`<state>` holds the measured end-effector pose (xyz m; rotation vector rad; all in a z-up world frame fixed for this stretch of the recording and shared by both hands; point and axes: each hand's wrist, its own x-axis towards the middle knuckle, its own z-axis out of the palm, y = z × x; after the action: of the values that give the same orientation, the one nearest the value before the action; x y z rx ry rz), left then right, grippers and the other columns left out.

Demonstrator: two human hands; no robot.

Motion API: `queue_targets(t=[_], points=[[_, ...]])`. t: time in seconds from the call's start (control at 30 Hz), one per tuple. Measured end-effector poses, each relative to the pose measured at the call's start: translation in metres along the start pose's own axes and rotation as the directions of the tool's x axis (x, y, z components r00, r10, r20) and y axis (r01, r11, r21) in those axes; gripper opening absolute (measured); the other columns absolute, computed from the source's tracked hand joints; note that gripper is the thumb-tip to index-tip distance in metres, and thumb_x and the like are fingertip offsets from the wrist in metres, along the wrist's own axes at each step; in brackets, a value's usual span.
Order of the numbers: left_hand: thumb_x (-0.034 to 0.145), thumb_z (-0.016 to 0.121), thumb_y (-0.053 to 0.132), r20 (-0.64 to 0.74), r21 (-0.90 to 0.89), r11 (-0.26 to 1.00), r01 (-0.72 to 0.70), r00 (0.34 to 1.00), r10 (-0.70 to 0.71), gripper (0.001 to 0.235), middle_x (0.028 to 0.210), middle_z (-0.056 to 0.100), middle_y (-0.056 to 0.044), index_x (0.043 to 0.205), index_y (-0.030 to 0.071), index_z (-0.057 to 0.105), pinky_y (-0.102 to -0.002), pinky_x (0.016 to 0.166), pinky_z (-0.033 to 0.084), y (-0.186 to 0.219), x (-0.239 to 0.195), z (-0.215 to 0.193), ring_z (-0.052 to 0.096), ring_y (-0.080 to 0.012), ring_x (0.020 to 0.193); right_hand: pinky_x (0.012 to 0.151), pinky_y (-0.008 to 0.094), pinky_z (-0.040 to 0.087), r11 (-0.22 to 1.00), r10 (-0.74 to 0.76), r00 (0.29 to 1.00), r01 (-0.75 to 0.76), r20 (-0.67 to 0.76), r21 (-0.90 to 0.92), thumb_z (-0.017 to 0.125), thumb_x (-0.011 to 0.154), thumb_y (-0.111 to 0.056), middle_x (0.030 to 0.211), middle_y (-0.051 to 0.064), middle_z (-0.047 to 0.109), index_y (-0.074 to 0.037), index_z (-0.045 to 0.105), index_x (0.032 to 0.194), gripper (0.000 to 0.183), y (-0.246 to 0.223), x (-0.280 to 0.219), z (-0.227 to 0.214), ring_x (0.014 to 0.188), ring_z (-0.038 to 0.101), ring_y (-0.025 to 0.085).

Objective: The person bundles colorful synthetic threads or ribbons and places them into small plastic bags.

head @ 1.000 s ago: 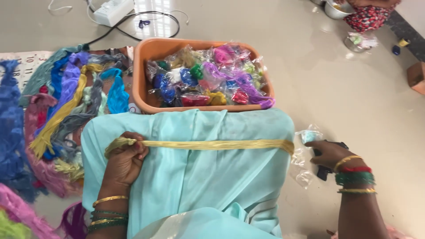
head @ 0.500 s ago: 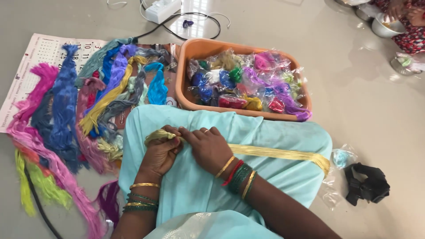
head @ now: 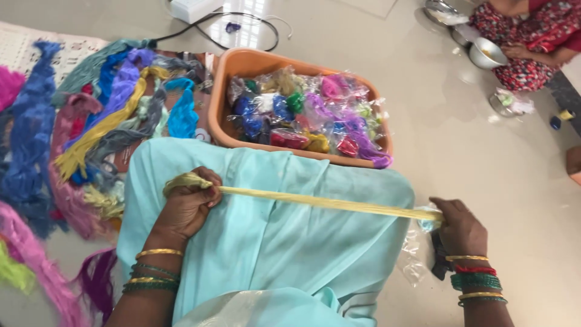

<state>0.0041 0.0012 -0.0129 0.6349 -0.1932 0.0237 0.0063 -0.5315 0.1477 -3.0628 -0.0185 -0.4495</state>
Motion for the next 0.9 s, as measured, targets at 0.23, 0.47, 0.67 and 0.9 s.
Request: queue_targets(t=[0.23, 0.47, 0.67, 0.9], points=[[0.088, 0.072, -0.006, -0.075, -0.018, 0.999, 0.049, 0.996, -0.050, 0.013, 0.099, 0.063, -0.009, 0.096, 0.001, 0.064, -0.029, 0.066, 0.044, 0.006, 0.000, 0.004, 0.053, -0.0148, 0.075, 0.103, 0.043, 0.048, 0.990, 0.110, 0.665, -0.011, 0.738, -0.138, 0.083, 0.077, -0.021, 0.139, -0.001, 0.057, -0.034, 0.050, 0.147, 0.079, 0.076, 0.006, 0.068, 0.121, 0.059, 0.028], [0.087, 0.073, -0.006, -0.075, -0.044, 0.998, 0.038, 0.996, -0.041, 0.016, 0.098, 0.063, -0.008, 0.096, 0.002, 0.064, -0.028, 0.064, 0.044, 0.005, -0.001, 0.008, 0.054, -0.0137, 0.074, 0.089, 0.038, 0.058, 0.803, -0.313, 0.948, 0.299, -0.062, 0.516, 0.061, 0.082, 0.005, 0.124, 0.011, 0.068, -0.011, 0.061, 0.126, 0.046, -0.132, 0.051, 0.041, 0.118, 0.067, 0.027], [0.088, 0.073, -0.006, -0.107, -0.056, 0.995, 0.079, 0.991, -0.085, 0.015, 0.098, 0.062, -0.006, 0.097, 0.002, 0.063, -0.027, 0.066, 0.045, 0.011, -0.007, 0.010, 0.056, -0.0135, 0.077, 0.088, 0.046, 0.049, 0.556, -0.682, 0.729, 0.575, -0.066, 0.600, 0.073, 0.085, -0.022, 0.109, 0.013, 0.071, -0.007, 0.065, 0.124, 0.043, -0.335, 0.007, 0.026, 0.099, 0.067, 0.033], [0.089, 0.073, -0.004, -0.069, -0.168, 0.985, 0.041, 0.996, -0.053, 0.015, 0.096, 0.060, -0.007, 0.096, 0.003, 0.062, -0.027, 0.064, 0.044, 0.013, -0.009, 0.009, 0.054, -0.0137, 0.072, 0.089, 0.043, 0.043, 0.690, -0.660, 0.740, 0.666, -0.133, 0.283, 0.057, 0.081, 0.002, 0.102, 0.007, 0.073, -0.012, 0.075, 0.106, 0.034, -0.266, 0.028, 0.042, 0.095, 0.067, 0.029]])
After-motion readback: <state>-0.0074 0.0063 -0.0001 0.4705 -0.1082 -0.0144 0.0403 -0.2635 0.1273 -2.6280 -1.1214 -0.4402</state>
